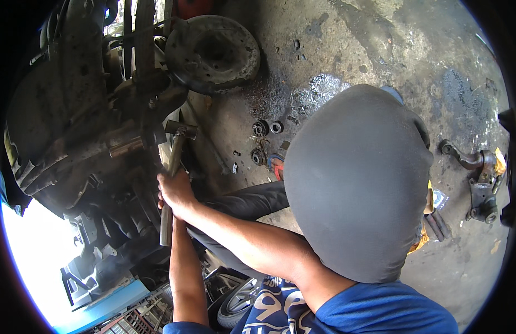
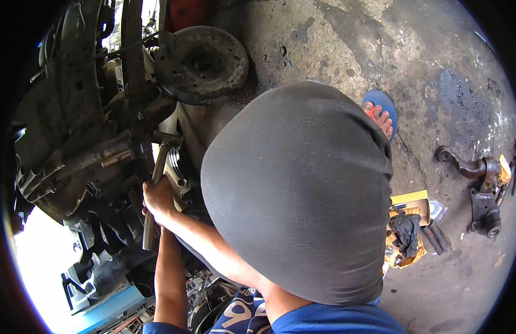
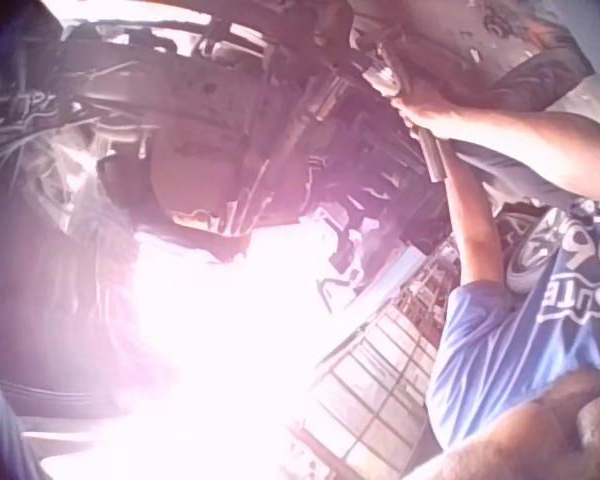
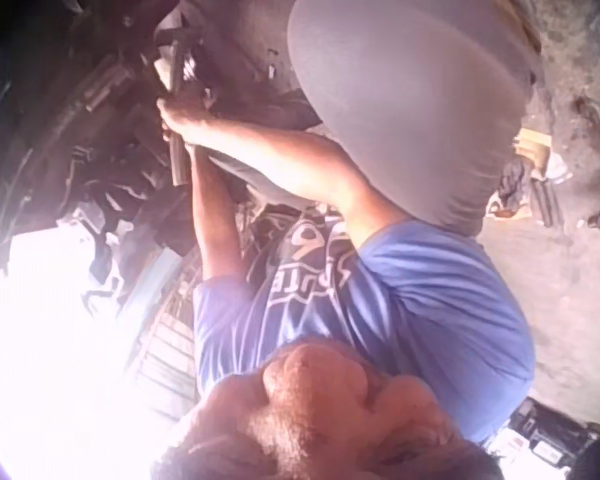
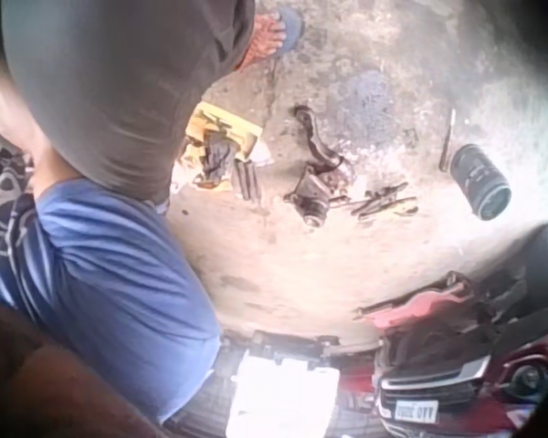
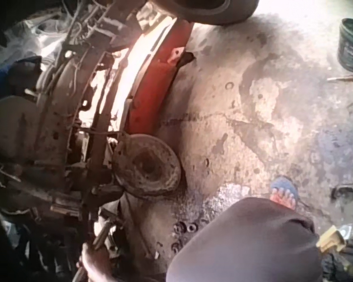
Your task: The person is working on a car's suspension system, using a hammer and a metal rod to adjust or remove a component. The person is sitting on the floor under the car, which is elevated on a lift.
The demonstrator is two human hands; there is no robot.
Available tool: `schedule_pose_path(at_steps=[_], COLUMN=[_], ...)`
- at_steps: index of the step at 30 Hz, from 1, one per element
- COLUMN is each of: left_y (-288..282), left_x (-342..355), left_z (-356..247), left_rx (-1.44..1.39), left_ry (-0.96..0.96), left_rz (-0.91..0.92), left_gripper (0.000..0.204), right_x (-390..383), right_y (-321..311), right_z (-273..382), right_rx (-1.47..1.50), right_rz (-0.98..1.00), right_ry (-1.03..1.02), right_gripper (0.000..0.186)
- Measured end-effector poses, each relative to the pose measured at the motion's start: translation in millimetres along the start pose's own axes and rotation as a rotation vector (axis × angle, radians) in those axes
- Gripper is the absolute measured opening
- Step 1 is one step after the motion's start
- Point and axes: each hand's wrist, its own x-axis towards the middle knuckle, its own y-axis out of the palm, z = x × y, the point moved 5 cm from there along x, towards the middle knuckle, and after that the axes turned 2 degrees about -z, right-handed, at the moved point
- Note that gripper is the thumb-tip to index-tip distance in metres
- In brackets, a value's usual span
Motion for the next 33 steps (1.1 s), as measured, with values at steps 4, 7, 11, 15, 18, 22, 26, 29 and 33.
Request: schedule_pose_path(at_steps=[4, 7, 11, 15, 18, 22, 26, 29, 33], left_y=[-1, -5, -8, 4, 10, 8, 12, 19, 34], left_x=[2, 4, -5, -11, -3, 1, -9, -10, 2], left_z=[5, 5, 1, -12, 12, 54, 80, 103, 107], left_rx=[0.004, 0.077, 0.216, 0.688, 0.542, -0.196, 0.124, 0.043, 0.164], left_ry=[0.006, 0.026, -0.137, 0.133, 0.074, -0.109, -0.199, -0.331, 0.069], left_rz=[-0.010, -0.002, -0.069, -0.154, -0.069, 0.035, 0.095, 0.046, 0.037], left_gripper=[0.045, 0.047, 0.043, 0.037, 0.042, 0.054, 0.062, 0.065, 0.067], right_x=[9, 29, 40, 24, 6, 15, 36, 31, 6], right_y=[-15, -49, -87, -43, -25, -39, -78, -94, -33], right_z=[16, 58, 71, 1, -51, -43, 5, 41, 28], right_rx=[-0.009, 0.100, 0.305, 0.301, -0.067, -0.164, 0.170, 0.212, -0.125], right_rz=[-0.064, -0.154, -0.426, 0.185, 0.302, 0.183, -0.174, -0.494, 0.082], right_ry=[0.048, -0.068, -0.165, 0.132, 0.343, 0.233, 0.259, -0.046, 0.025], right_gripper=[0.015, 0.013, 0.020, 0.012, 0.009, 0.011, 0.016, 0.014, 0.011])
